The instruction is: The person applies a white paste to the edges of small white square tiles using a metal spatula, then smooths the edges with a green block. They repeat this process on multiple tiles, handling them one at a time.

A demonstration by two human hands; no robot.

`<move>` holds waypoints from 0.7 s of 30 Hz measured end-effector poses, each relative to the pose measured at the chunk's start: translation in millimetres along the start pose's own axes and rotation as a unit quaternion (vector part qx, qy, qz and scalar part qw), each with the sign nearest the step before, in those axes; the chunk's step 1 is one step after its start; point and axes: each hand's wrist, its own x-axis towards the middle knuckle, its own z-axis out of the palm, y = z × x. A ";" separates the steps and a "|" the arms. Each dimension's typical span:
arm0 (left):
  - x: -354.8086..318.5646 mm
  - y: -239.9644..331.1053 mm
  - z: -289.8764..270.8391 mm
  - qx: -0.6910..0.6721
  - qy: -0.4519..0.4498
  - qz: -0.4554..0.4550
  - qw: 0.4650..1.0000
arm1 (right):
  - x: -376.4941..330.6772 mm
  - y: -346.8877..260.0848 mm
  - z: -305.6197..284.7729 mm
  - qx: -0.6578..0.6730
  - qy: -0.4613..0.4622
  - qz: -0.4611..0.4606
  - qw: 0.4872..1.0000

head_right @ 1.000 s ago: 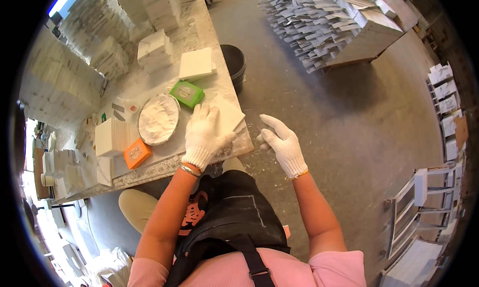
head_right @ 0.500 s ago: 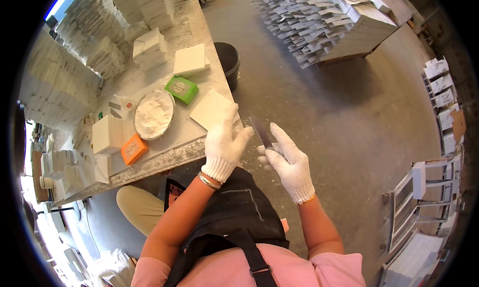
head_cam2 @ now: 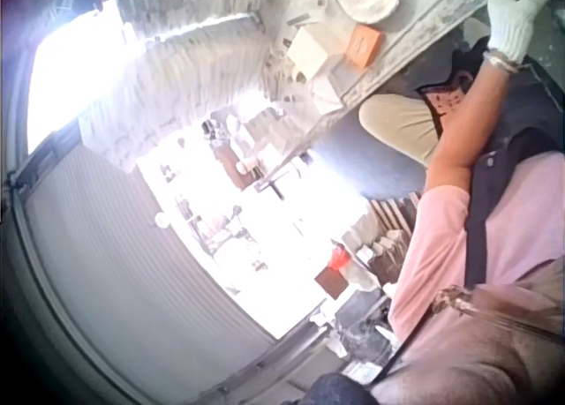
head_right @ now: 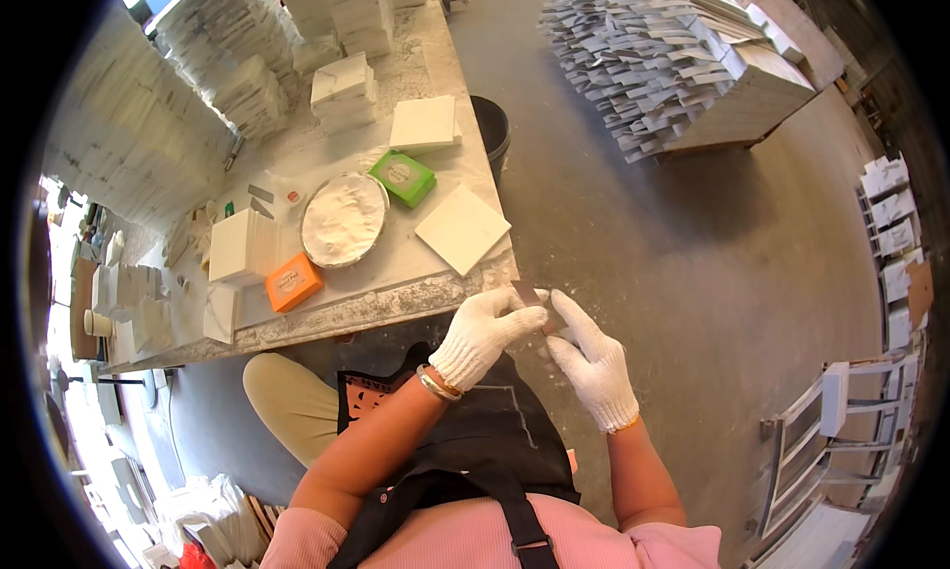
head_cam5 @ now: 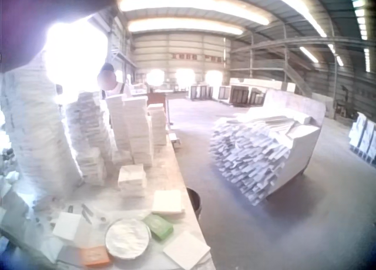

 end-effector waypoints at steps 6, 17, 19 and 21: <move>-19.8 -35.2 -14.1 -0.095 0.041 -0.044 0.994 | 2.6 5.7 -31.0 -0.003 0.053 0.038 0.998; -69.3 -58.0 -33.8 0.192 0.084 0.123 0.970 | 110.4 -77.7 104.8 -0.131 -0.123 -0.202 0.963; -77.6 -61.7 -45.5 0.197 0.079 0.094 0.973 | 132.9 -82.7 135.5 -0.232 -0.118 -0.246 0.934; -83.3 -70.4 -50.9 0.189 0.085 0.091 0.974 | 156.6 -76.6 159.5 -0.333 -0.116 -0.303 0.885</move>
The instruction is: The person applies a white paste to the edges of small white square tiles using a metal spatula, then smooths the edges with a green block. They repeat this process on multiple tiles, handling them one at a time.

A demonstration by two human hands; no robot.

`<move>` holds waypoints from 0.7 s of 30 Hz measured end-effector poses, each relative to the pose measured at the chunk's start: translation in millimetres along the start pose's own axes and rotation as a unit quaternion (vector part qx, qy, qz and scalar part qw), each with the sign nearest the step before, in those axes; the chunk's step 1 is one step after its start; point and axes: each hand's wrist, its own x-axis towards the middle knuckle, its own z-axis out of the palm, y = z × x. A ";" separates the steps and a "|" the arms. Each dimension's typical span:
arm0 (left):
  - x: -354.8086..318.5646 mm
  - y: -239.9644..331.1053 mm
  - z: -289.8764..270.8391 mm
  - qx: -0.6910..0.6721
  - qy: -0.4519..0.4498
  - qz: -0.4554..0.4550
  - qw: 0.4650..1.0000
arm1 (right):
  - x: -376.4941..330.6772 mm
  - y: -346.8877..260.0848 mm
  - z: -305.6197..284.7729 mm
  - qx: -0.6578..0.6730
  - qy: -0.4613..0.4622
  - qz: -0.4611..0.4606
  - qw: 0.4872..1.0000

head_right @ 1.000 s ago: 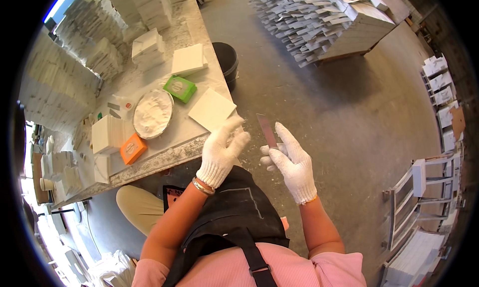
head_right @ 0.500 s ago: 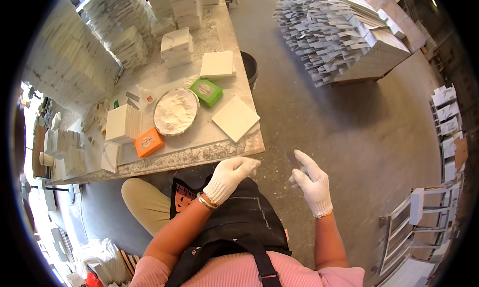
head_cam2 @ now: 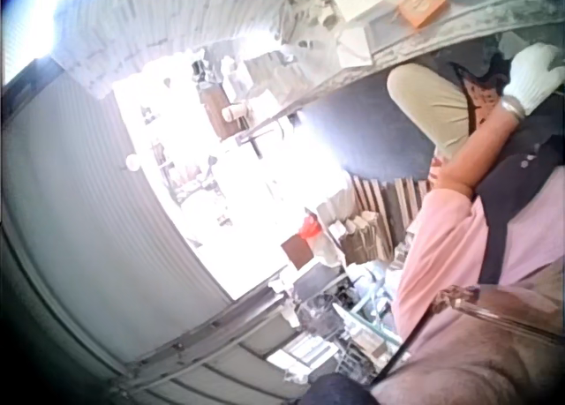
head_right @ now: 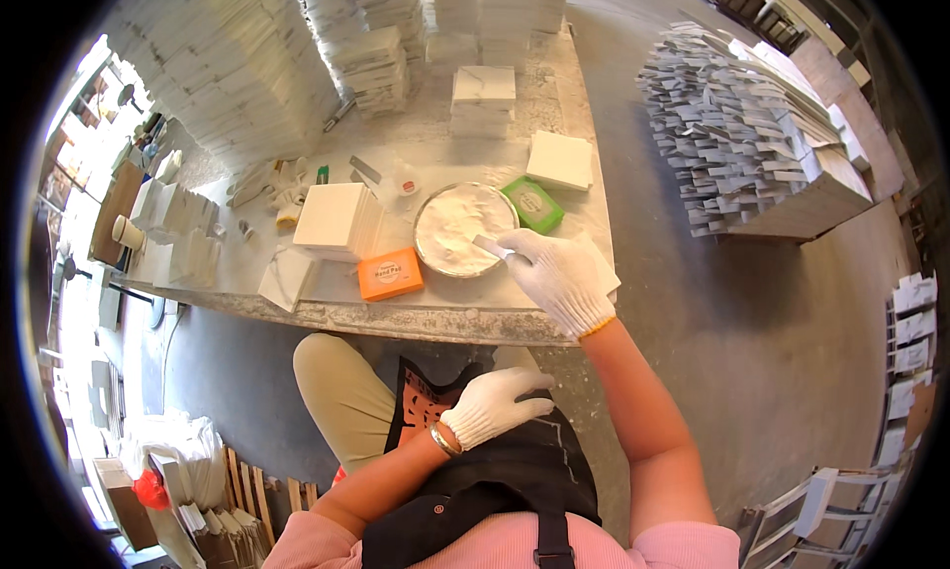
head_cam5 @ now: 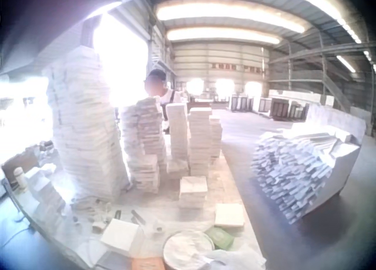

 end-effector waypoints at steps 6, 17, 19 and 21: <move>-4.1 -11.8 -23.0 -0.057 0.034 0.014 0.998 | 12.7 -13.3 -1.7 -0.026 -0.043 0.050 0.997; 12.3 -27.3 -41.4 -0.112 0.178 0.115 0.971 | -61.7 48.5 -5.3 -0.256 -0.033 0.164 0.952; 9.0 -26.7 -40.5 -0.118 0.179 0.114 0.970 | -62.0 44.4 -1.1 -0.294 -0.032 0.157 0.942; 3.8 -27.7 -39.8 -0.120 0.181 0.110 0.970 | -55.7 37.3 -8.1 -0.287 -0.068 0.176 0.939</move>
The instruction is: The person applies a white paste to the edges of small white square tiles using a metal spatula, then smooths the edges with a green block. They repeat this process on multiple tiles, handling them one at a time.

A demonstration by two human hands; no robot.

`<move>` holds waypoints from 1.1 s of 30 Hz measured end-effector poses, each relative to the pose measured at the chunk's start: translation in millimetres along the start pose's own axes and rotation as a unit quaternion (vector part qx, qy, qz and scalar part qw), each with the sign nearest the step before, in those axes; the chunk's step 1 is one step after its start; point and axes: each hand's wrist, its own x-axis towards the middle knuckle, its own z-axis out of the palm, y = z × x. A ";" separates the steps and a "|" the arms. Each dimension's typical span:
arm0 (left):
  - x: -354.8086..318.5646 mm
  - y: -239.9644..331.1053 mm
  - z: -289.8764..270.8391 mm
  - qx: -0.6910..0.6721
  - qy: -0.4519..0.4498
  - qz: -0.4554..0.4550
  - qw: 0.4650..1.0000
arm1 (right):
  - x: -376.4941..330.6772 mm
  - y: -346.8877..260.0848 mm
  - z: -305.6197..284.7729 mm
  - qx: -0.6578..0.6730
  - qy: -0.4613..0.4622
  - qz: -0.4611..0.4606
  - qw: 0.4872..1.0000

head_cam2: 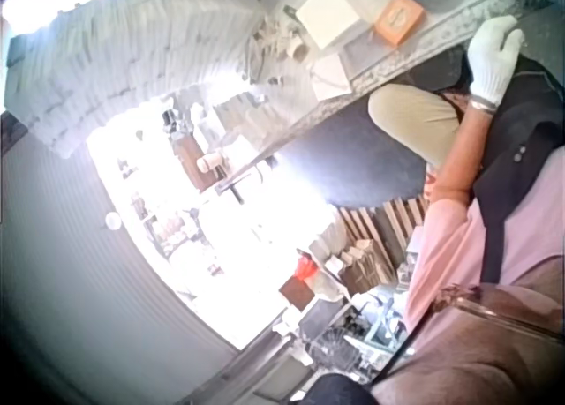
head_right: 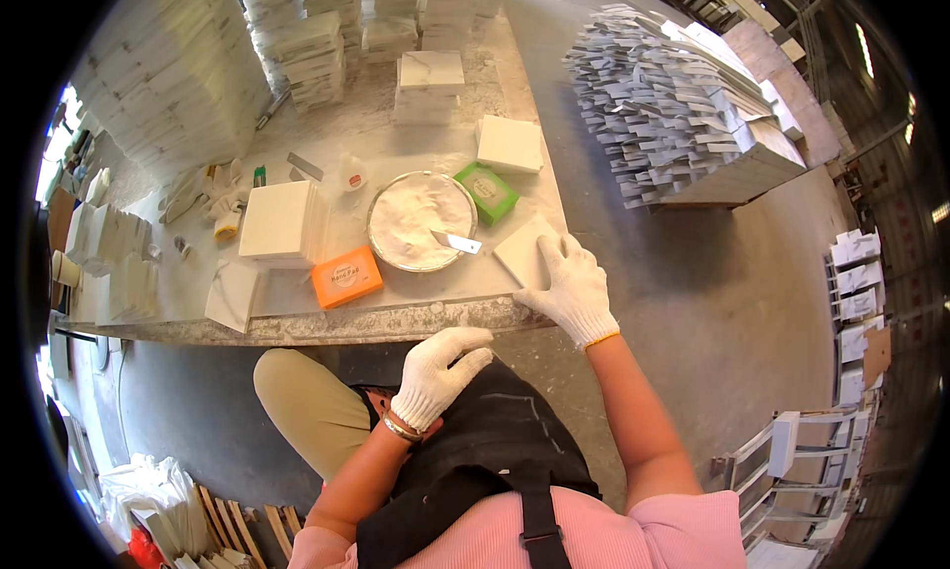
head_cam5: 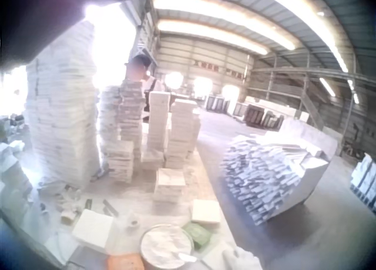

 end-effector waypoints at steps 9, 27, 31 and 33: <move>12.7 13.4 -12.6 0.128 0.021 0.067 0.989 | -22.3 27.3 -57.0 0.504 -0.173 0.040 0.845; 19.7 26.3 -9.9 -0.372 -0.098 -0.285 0.878 | -26.4 29.4 -31.2 0.556 -0.324 0.085 0.761; 2.7 10.3 -1.3 -0.466 -0.012 -0.302 0.832 | 39.3 27.1 -26.9 0.488 -0.129 0.090 0.859; 4.0 14.5 1.5 -0.494 0.009 -0.305 0.814 | 64.5 31.2 0.6 0.403 0.029 -0.022 0.914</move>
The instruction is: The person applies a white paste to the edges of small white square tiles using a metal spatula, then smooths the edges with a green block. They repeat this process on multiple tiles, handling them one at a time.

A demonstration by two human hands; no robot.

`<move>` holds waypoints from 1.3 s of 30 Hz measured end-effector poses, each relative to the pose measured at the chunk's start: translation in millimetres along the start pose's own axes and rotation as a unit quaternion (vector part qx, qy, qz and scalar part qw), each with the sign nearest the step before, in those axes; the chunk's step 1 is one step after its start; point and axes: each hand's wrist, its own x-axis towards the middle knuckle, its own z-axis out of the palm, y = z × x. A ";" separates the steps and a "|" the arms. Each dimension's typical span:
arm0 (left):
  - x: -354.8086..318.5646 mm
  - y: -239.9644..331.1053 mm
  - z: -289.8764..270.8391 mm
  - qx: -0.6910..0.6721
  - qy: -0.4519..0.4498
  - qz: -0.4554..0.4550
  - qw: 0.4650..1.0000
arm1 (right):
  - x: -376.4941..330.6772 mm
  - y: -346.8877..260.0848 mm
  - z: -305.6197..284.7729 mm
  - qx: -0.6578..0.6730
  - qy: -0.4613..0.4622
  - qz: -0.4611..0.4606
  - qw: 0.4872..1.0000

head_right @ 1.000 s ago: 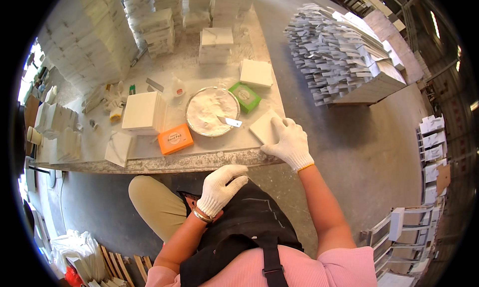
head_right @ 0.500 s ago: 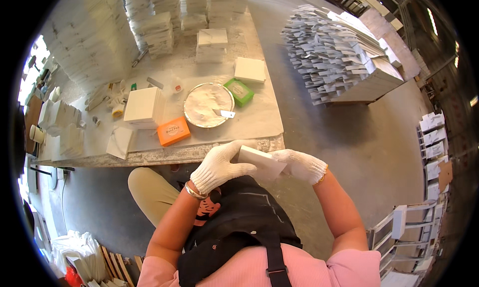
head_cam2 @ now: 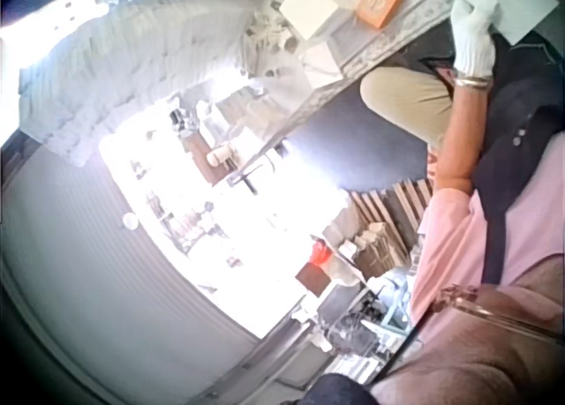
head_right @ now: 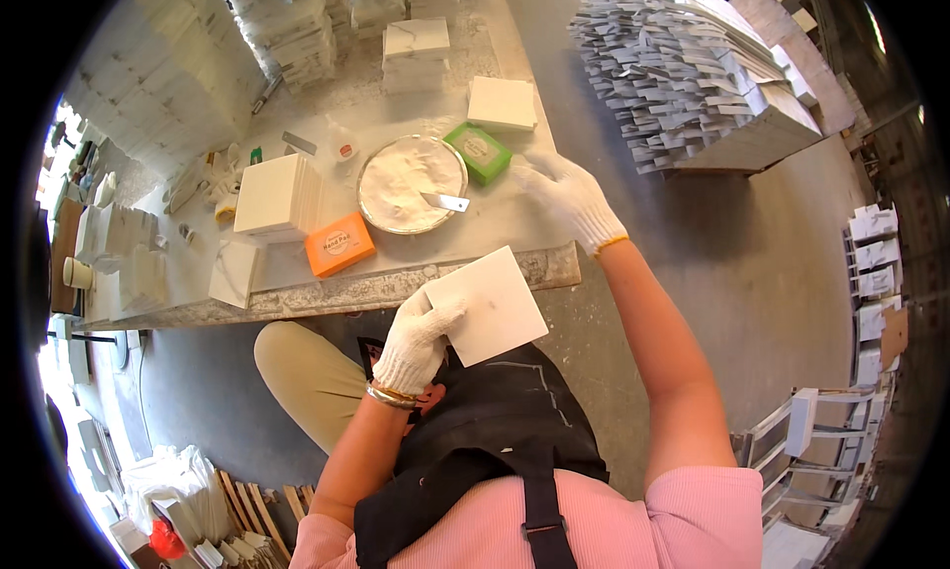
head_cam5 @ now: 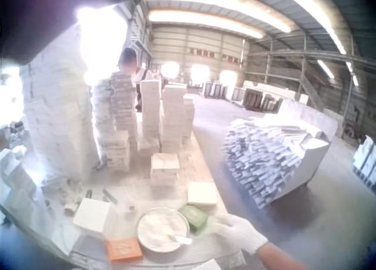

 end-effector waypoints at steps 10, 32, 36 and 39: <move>4.9 -4.5 -1.5 -0.050 0.044 0.004 0.998 | 36.0 -12.3 42.1 -0.354 0.032 -0.134 0.925; 65.2 -2.1 40.7 0.121 0.045 -0.047 0.991 | -49.6 54.2 -29.6 0.053 0.137 0.010 0.989; 108.7 -3.8 45.6 0.170 0.008 -0.045 0.984 | -91.7 63.8 -53.1 0.287 0.131 0.167 0.934; 139.5 -12.6 62.9 0.212 0.002 -0.019 0.977 | -111.5 96.5 -49.0 0.388 0.160 0.206 0.884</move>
